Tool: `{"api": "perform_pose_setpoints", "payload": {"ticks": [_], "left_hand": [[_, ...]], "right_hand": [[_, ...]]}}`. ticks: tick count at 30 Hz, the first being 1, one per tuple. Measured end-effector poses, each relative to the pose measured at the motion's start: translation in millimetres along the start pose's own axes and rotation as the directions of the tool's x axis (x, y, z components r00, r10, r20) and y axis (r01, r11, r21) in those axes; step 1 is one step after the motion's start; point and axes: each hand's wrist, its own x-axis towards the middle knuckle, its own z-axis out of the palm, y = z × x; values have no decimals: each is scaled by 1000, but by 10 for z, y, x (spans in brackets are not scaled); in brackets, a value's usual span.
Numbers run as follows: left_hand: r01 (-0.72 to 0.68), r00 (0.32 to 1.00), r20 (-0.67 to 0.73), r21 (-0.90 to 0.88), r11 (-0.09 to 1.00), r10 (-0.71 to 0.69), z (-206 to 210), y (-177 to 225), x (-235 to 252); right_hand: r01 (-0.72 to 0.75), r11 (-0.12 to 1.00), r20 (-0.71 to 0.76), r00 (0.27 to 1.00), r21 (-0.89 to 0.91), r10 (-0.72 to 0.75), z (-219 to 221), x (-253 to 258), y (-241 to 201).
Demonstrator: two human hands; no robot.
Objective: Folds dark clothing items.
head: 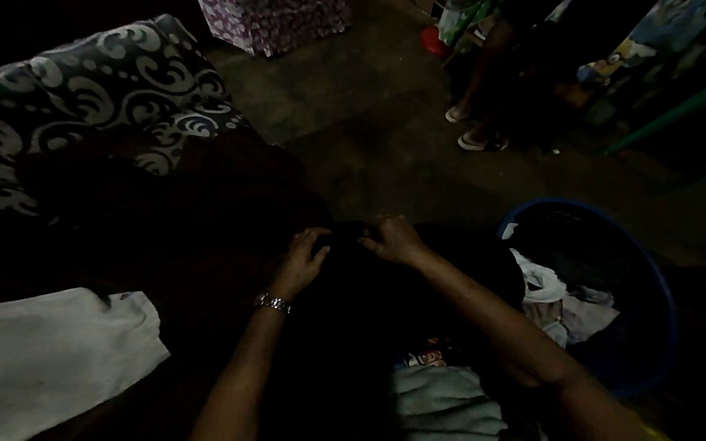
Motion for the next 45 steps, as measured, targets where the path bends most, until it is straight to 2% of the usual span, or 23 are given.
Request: {"api": "perform_pose_setpoints", "payload": {"ticks": [3, 7, 13, 16, 18, 21, 25, 27, 29, 32, 35, 38, 41, 45], "left_hand": [[-2, 1000, -9, 0, 1000, 2, 17, 20, -4], [-7, 1000, -17, -32, 999, 6, 43, 13, -16], [-14, 999, -43, -30, 999, 13, 66, 37, -33], [-5, 999, -38, -21, 1000, 4, 73, 76, -50], [26, 999, -21, -30, 999, -27, 67, 104, -56], [41, 999, -25, -43, 998, -42, 71, 114, -71], [15, 999, -44, -56, 998, -18, 111, 102, -75], [26, 999, -41, -58, 998, -28, 106, 111, -76], [31, 999, -40, -52, 998, -33, 102, 123, -85], [48, 998, -35, -55, 997, -50, 103, 155, -93], [20, 998, -63, -68, 997, -24, 144, 119, -87], [23, 997, -65, -66, 998, -28, 173, 103, -78], [43, 997, -64, -64, 997, -47, 187, 105, -76], [49, 997, -51, -37, 998, -51, 173, 110, -89]], "right_hand": [[42, 998, -71, 997, 45, -39, 103, 34, 60], [56, 998, -142, 988, 13, -53, 169, 51, 66], [65, 954, -179, 976, -294, -122, 201, 42, 1], [-3, 955, -108, 994, -297, -30, 115, 71, -10], [-49, 957, -159, 987, -287, 2, 54, 120, 122], [-207, 960, -197, 966, -188, 170, -234, 178, 366], [-403, 906, -394, 859, -131, 325, -626, 112, 593], [-420, 893, -530, 800, -162, 280, -761, 76, 787], [-369, 914, -593, 779, -170, 204, -879, 17, 968], [-284, 936, -534, 835, -208, 135, -895, -150, 980], [-46, 972, -337, 941, -229, -35, -557, -382, 844], [236, 961, -116, 960, -147, -254, -137, -516, 807], [283, 950, -22, 957, -130, -288, 133, -551, 785], [209, 956, -153, 958, -208, -243, 293, -544, 775]]}}
